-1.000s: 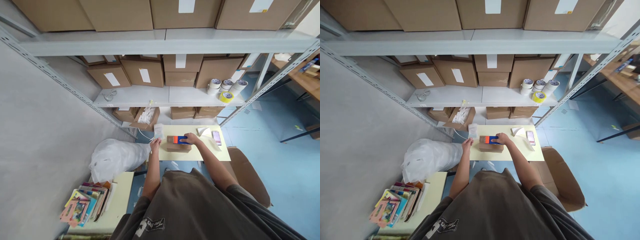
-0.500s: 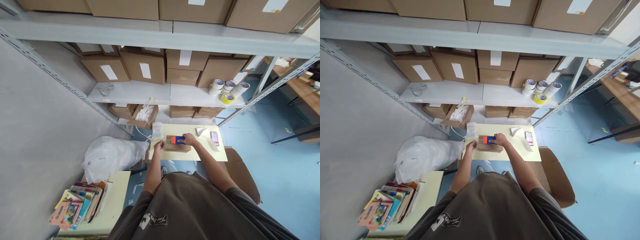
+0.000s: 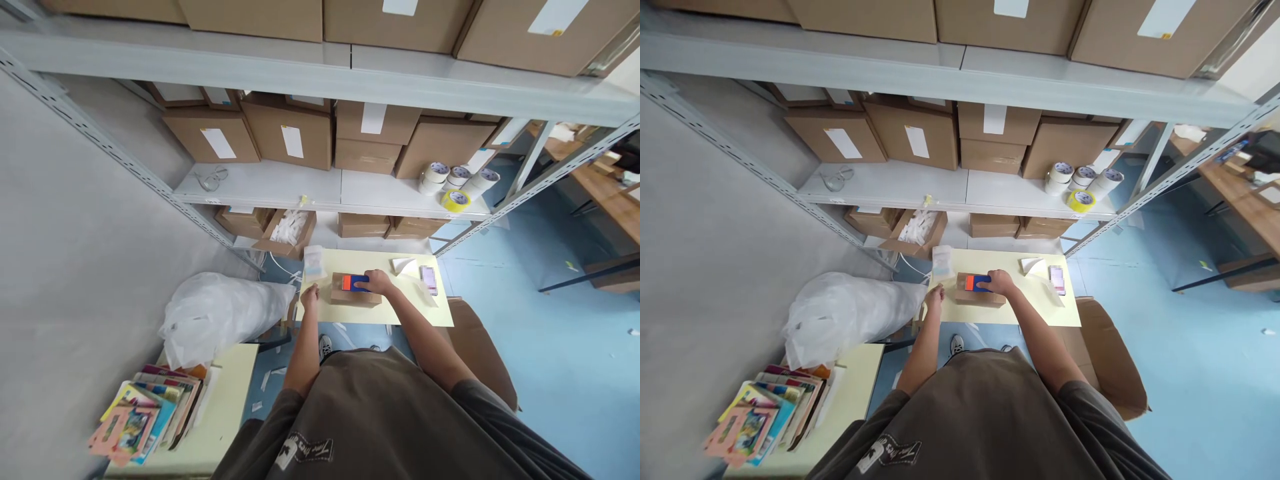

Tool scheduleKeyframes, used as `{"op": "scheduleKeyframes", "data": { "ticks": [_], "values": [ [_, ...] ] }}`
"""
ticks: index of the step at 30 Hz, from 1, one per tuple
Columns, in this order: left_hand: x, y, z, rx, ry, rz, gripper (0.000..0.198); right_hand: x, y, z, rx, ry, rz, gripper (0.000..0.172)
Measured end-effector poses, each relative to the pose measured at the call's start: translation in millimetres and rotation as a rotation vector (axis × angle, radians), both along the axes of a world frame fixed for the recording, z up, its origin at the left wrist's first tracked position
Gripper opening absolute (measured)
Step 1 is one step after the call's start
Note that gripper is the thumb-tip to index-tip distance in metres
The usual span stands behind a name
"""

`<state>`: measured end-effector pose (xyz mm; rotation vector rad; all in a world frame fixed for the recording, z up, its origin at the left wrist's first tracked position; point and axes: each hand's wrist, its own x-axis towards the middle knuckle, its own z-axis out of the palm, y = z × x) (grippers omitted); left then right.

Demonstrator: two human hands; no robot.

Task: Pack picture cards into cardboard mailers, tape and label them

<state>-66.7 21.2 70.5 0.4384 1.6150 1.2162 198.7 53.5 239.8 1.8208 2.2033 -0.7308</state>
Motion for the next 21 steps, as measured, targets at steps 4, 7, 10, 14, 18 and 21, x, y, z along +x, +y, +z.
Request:
{"op": "scheduleKeyframes", "data": {
  "ticks": [4,7,10,14,18,21],
  "values": [
    [-5.0,8.3,15.3,-0.2,-0.148,-0.033,0.049,0.2,2.1,-3.8,-0.002,0.007,-0.001,0.065],
    [5.5,9.9,21.4,-0.21,-0.24,-0.095,0.045,0.3,3.1,-5.2,-0.007,0.012,0.001,0.065],
    [16.0,10.9,21.8,-0.173,-0.242,-0.08,0.036,0.0,3.6,-4.6,-0.012,0.013,0.005,0.064],
    [20.9,12.2,18.8,-0.132,-0.269,-0.033,0.028,-0.6,4.0,-3.0,-0.02,0.016,0.009,0.063],
    [20.5,12.0,15.9,-0.107,-0.278,-0.027,0.028,0.0,4.0,-3.2,-0.016,0.03,0.012,0.062],
    [21.4,12.0,13.3,-0.069,-0.261,-0.047,0.028,0.5,4.1,-3.8,-0.019,0.034,0.01,0.062]
  ]
}}
